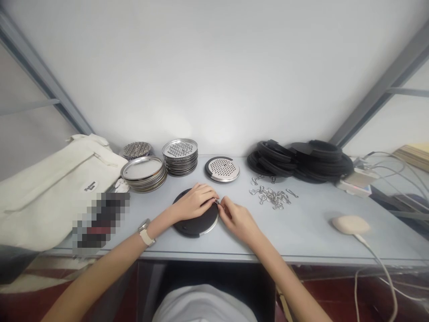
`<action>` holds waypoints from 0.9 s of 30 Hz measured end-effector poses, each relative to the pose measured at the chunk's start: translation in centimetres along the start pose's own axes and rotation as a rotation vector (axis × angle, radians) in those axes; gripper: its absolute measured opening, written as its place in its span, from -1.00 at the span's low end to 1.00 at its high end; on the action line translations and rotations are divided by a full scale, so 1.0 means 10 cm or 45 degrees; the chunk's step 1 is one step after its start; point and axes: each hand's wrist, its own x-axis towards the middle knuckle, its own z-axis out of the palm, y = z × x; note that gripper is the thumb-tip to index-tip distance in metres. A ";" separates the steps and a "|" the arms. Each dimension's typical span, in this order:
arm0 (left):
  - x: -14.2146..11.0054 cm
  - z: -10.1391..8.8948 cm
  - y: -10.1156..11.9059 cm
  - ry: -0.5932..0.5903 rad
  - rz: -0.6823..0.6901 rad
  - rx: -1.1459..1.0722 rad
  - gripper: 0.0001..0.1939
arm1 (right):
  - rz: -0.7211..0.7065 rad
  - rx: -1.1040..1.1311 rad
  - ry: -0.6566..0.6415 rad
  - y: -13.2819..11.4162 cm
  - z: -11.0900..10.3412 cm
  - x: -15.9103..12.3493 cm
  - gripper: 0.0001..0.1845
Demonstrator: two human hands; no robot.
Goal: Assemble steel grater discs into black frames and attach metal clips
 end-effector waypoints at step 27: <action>0.02 -0.05 0.06 -0.047 0.019 -0.127 -0.79 | -0.010 -0.290 0.017 0.03 0.08 0.03 -0.73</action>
